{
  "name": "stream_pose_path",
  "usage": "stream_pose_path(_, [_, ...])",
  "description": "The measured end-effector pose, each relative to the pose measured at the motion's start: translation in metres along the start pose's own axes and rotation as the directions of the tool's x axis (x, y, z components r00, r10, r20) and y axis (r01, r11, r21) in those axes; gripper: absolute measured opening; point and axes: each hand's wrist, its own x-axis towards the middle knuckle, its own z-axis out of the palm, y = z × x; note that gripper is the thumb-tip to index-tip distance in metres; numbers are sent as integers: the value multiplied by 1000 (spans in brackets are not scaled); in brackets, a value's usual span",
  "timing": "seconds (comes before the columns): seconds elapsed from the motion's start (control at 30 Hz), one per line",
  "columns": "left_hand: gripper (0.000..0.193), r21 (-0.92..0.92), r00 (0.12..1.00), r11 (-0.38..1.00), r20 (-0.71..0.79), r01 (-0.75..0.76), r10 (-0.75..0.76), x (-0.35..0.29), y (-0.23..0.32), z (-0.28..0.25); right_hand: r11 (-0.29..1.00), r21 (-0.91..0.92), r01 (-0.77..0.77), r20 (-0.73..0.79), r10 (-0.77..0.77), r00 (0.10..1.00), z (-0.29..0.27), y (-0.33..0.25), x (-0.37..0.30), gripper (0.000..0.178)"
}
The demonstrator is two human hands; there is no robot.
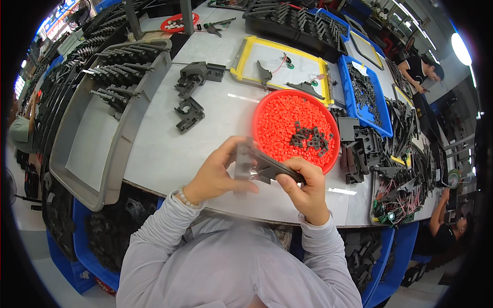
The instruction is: The person assembles electronic circuits, a cooling fan, and an internal bracket into a gray plastic housing, securing components with red screws by hand.
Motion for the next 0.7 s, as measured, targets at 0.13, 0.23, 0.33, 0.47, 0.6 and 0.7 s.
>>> stream_pose_path(0.13, [83, 173, 995, 985, 98, 9, -26, -3, -8, 0, 991, -118, 56, -1, -57, 998, 1, -8, 3, 18])
stream_pose_path(0.23, [82, 222, 984, 974, 159, 42, -79, 0, 0, 2, 986, -150, 79, 28, -75, 997, -3, -9, 2, 18])
stream_pose_path(0.33, [79, 258, 957, 954, 205, 150, -205, 0, 13, 9, 975, -208, 76, 71, -63, 996, -6, -12, 2, 18])
stream_pose_path(0.47, [74, 480, 958, 876, 229, 43, -173, -2, 16, 13, 954, -277, 116, 188, -64, 980, -14, -20, 6, 18])
stream_pose_path(0.6, [70, 702, 959, 706, 255, -95, -125, -2, 10, 17, 944, -295, 151, 177, -101, 979, -13, -16, 4, 19])
stream_pose_path(0.7, [68, 698, 931, 711, 310, -84, -195, 2, 11, 14, 947, -289, 144, 181, -93, 979, -10, -12, 0, 18])
